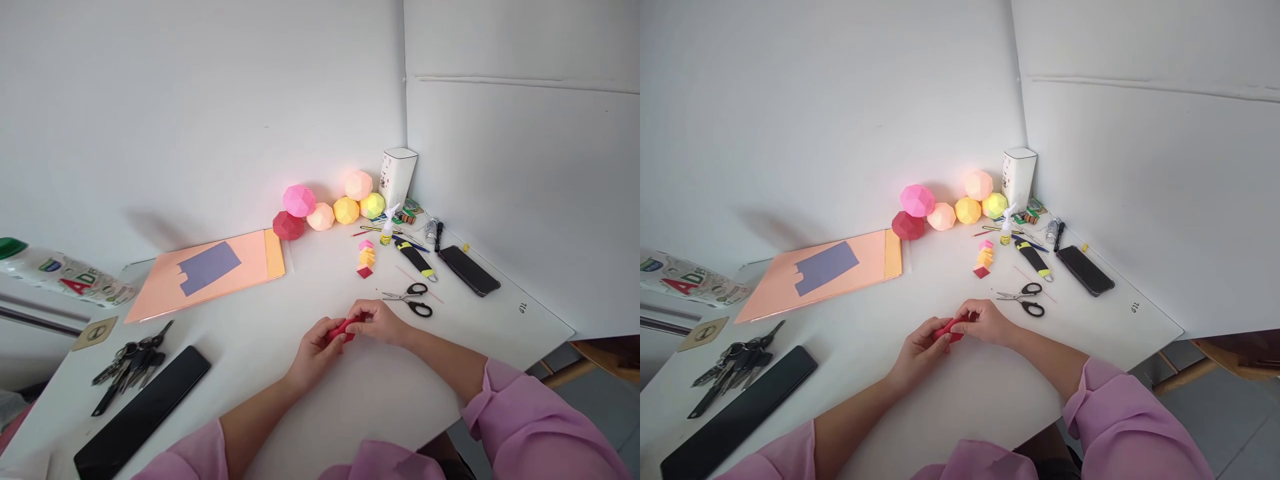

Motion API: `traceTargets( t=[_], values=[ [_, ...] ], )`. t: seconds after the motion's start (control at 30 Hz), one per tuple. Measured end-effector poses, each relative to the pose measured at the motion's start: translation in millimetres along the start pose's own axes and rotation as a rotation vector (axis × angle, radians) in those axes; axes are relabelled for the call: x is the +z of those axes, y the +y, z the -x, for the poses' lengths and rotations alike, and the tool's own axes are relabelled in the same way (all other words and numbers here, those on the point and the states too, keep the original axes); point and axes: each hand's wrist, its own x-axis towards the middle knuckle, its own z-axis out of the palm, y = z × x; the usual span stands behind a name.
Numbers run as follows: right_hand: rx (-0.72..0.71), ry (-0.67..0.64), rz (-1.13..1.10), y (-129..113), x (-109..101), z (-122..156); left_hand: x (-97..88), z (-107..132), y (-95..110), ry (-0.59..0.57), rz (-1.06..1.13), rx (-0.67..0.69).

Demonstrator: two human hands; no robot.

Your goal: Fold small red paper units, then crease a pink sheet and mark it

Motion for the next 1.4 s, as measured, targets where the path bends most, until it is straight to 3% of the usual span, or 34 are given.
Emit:
traceTargets(
  t=[0.13,0.63,0.8,1.4],
  values=[
    [0.081,0.01,-0.047,1.1,0.3,0.2,0.2,0.3,3.1,0.016,-0.01,-0.01],
    [0.017,0.042,-0.1,0.4,5.4,-1.0,1.8,0.1,6.1,0.079,-0.033,-0.043],
    [0.079,0.039,-0.096,4.1,4.5,-1.3,1.2,0.5,4.5,0.066,-0.04,-0.051],
    [0.1,-0.012,-0.291,-3.6,7.6,-0.6,-0.3,1.5,0.0,-0.006,-0.063,-0.013]
  ],
)
